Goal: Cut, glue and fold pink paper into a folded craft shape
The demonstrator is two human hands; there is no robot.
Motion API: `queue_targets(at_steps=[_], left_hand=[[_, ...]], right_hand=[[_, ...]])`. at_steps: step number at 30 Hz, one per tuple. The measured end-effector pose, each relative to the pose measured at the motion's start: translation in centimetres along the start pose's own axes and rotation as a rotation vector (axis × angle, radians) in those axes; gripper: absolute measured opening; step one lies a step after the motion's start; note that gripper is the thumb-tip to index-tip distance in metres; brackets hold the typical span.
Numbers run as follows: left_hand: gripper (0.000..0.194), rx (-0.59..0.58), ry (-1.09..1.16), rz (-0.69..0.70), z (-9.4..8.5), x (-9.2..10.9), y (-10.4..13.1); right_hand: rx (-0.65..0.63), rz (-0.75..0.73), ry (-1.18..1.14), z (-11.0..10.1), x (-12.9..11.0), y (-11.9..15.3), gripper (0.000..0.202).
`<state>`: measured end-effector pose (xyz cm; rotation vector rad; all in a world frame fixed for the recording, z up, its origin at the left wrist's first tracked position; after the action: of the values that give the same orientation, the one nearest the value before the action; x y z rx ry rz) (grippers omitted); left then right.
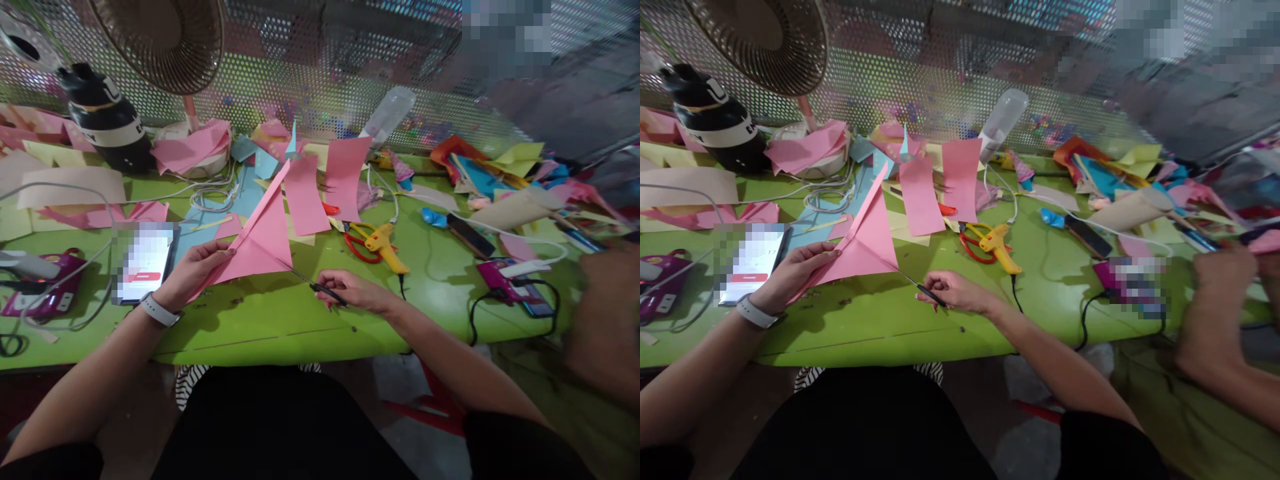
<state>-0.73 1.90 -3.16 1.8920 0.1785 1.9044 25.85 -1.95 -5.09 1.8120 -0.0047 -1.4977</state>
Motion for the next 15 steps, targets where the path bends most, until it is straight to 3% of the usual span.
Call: queue_targets(at_steps=[15], left_hand=[[0.026, -0.006, 0.019, -0.006, -0.22, -0.39, -0.26]], right_hand=[[0.026, -0.03, -0.078, 0.2, -0.45, 0.36, 0.056]])
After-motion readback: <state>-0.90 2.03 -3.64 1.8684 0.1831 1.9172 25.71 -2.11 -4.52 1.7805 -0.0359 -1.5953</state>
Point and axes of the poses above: each hand's wrist, its own y-axis away from the middle knuckle, its own z-axis out of the palm, x = y × z, the point moved 8 cm from there along -y, towards the middle knuckle, and after that the axes turned 11 degrees about -y, right-handed, at the moved point
